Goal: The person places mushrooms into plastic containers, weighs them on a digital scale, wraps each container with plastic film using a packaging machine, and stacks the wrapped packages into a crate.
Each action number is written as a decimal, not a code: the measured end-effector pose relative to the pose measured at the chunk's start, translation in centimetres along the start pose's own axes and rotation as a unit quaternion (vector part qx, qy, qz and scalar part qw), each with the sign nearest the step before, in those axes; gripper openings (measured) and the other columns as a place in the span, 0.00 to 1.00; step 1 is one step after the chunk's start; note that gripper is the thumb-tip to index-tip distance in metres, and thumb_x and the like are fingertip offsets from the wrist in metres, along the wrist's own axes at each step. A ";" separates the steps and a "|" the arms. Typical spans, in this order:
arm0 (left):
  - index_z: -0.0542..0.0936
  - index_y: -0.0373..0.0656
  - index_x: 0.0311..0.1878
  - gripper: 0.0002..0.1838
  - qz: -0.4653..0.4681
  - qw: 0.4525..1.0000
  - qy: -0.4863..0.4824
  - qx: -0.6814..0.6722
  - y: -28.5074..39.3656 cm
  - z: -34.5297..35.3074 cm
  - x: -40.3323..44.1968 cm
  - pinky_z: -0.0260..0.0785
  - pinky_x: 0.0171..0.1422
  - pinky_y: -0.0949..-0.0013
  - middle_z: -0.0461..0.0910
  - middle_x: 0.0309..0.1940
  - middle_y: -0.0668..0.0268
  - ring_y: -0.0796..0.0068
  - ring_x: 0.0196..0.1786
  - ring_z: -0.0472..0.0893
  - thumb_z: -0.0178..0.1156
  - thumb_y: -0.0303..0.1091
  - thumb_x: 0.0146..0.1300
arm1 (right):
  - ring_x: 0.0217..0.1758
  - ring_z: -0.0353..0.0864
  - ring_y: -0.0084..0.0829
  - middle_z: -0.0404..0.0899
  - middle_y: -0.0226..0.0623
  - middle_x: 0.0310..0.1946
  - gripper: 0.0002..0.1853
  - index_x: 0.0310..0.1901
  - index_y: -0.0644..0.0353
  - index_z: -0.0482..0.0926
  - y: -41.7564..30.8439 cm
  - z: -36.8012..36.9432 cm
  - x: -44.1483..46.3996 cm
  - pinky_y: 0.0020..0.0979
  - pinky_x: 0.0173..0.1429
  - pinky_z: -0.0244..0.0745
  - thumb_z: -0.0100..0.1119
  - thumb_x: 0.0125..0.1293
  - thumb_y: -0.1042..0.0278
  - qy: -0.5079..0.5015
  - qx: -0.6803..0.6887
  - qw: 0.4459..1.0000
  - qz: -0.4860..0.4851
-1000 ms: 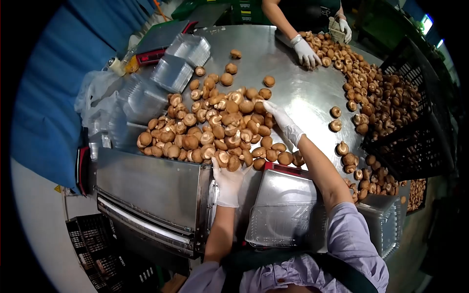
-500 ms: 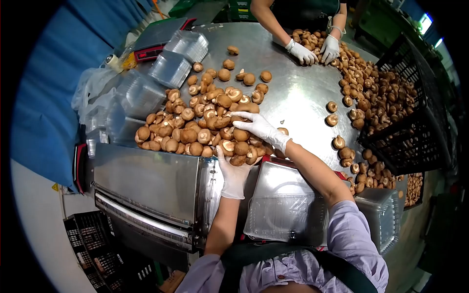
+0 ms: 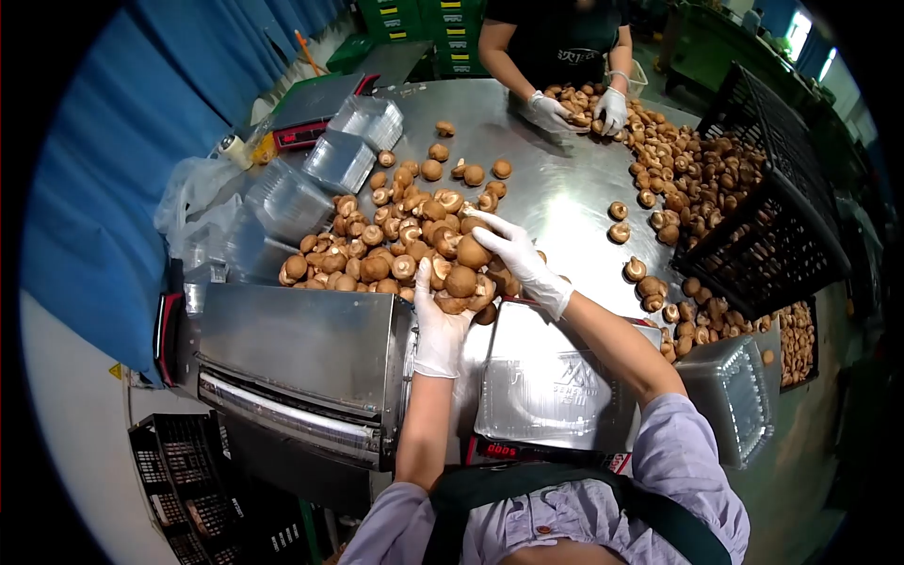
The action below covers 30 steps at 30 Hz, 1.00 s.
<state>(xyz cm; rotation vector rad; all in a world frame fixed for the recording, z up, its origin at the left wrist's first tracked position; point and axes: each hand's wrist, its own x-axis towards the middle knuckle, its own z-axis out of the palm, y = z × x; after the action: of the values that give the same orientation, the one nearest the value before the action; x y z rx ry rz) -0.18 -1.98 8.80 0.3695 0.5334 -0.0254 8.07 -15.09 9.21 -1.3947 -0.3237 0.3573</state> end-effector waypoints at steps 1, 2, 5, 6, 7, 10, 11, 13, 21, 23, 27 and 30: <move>0.64 0.46 0.64 0.37 -0.001 1.000 -0.028 0.010 -0.2 0.5 -0.8 0.74 0.55 0.45 0.70 0.58 0.53 0.52 0.57 0.75 0.62 0.56 0.57 | 0.56 0.74 0.28 0.75 0.40 0.55 0.25 0.60 0.60 0.72 -0.6 -0.1 -1.2 0.26 0.59 0.69 0.58 0.64 0.58 0.015 0.013 1.000 -0.012; 0.64 0.44 0.63 0.36 -0.003 0.998 -0.057 0.018 -0.5 0.9 -1.7 0.75 0.55 0.46 0.70 0.58 0.52 0.53 0.56 0.75 0.62 0.55 0.58 | 0.55 0.74 0.28 0.75 0.40 0.55 0.25 0.60 0.61 0.72 -1.0 -0.3 -2.4 0.26 0.60 0.69 0.58 0.65 0.59 0.031 0.026 0.999 -0.022; 0.65 0.42 0.63 0.32 -0.025 0.993 -0.098 0.064 -2.2 0.8 -4.5 0.74 0.59 0.55 0.72 0.57 0.57 0.60 0.57 0.76 0.61 0.48 0.61 | 0.55 0.74 0.28 0.75 0.41 0.55 0.24 0.61 0.61 0.71 -1.9 -0.8 -7.4 0.26 0.59 0.70 0.56 0.66 0.62 0.067 0.049 0.996 -0.026; 0.65 0.42 0.63 0.30 -0.031 0.989 -0.118 0.084 -2.9 0.6 -5.5 0.76 0.57 0.57 0.73 0.56 0.58 0.62 0.55 0.77 0.60 0.47 0.62 | 0.55 0.74 0.29 0.74 0.41 0.54 0.24 0.62 0.60 0.70 -2.3 -0.9 -9.3 0.26 0.59 0.70 0.56 0.66 0.62 0.093 0.071 0.993 -0.013; 0.66 0.41 0.62 0.28 -0.043 0.986 -0.123 0.101 -3.6 0.0 -6.0 0.77 0.54 0.60 0.73 0.55 0.59 0.64 0.53 0.78 0.59 0.46 0.64 | 0.55 0.74 0.29 0.74 0.41 0.54 0.24 0.62 0.62 0.69 -2.1 -1.1 -11.2 0.27 0.59 0.70 0.55 0.66 0.64 0.101 0.107 0.989 -0.016; 0.62 0.39 0.66 0.32 -0.042 0.965 -0.168 0.197 -5.6 -1.4 -8.3 0.76 0.56 0.64 0.73 0.54 0.59 0.68 0.55 0.77 0.59 0.42 0.64 | 0.56 0.74 0.30 0.74 0.42 0.54 0.24 0.62 0.63 0.69 -2.2 -1.3 -16.6 0.28 0.60 0.70 0.55 0.66 0.65 0.150 0.058 0.986 -0.053; 0.62 0.37 0.67 0.31 -0.031 0.958 -0.171 0.227 -5.7 -0.2 -10.2 0.74 0.57 0.67 0.72 0.55 0.59 0.69 0.56 0.76 0.60 0.39 0.64 | 0.56 0.73 0.30 0.74 0.42 0.55 0.24 0.61 0.65 0.69 -2.6 -0.9 -18.3 0.29 0.61 0.70 0.55 0.65 0.66 0.173 0.092 0.980 -0.031; 0.67 0.35 0.64 0.29 -0.022 0.939 -0.188 0.288 -6.5 -0.6 -11.0 0.69 0.61 0.69 0.71 0.57 0.58 0.68 0.58 0.74 0.62 0.37 0.62 | 0.57 0.73 0.30 0.74 0.42 0.55 0.24 0.62 0.65 0.69 -1.5 -0.8 -21.1 0.29 0.61 0.70 0.56 0.65 0.66 0.197 0.093 0.976 -0.032; 0.74 0.44 0.60 0.37 0.390 0.354 -0.215 0.822 -7.4 -3.1 -12.8 0.63 0.66 0.59 0.63 0.65 0.48 0.50 0.63 0.68 0.73 0.40 0.43 | 0.56 0.74 0.43 0.75 0.47 0.53 0.27 0.55 0.57 0.76 0.1 -2.7 -26.1 0.35 0.60 0.71 0.68 0.53 0.60 0.236 -0.456 0.851 -0.110; 0.74 0.46 0.60 0.38 0.387 0.421 -0.241 0.785 -7.0 -4.0 -12.5 0.63 0.65 0.58 0.65 0.64 0.50 0.51 0.63 0.69 0.74 0.40 0.41 | 0.58 0.73 0.44 0.74 0.47 0.54 0.26 0.54 0.58 0.76 0.3 -2.9 -26.4 0.36 0.60 0.70 0.68 0.53 0.60 0.250 -0.468 0.838 -0.126; 0.73 0.45 0.61 0.38 0.381 0.448 -0.255 0.768 -5.8 -4.7 -12.3 0.62 0.67 0.59 0.64 0.65 0.50 0.53 0.65 0.67 0.73 0.44 0.45 | 0.61 0.69 0.45 0.74 0.48 0.54 0.25 0.54 0.59 0.76 -0.4 -3.2 -27.0 0.38 0.63 0.67 0.67 0.54 0.62 0.263 -0.477 0.830 -0.124; 0.72 0.44 0.62 0.38 0.335 0.600 -0.274 0.673 -5.6 -5.3 -12.6 0.60 0.68 0.59 0.62 0.67 0.50 0.55 0.67 0.65 0.69 0.53 0.50 | 0.62 0.69 0.45 0.74 0.47 0.54 0.25 0.54 0.59 0.76 -0.7 -3.5 -27.6 0.38 0.64 0.66 0.67 0.55 0.62 0.272 -0.471 0.831 -0.119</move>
<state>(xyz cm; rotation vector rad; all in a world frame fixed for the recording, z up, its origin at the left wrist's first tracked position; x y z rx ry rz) -14.29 -6.23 8.99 1.9900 -0.4103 0.2007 -15.31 -30.12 9.09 -2.3126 -0.1884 -0.4998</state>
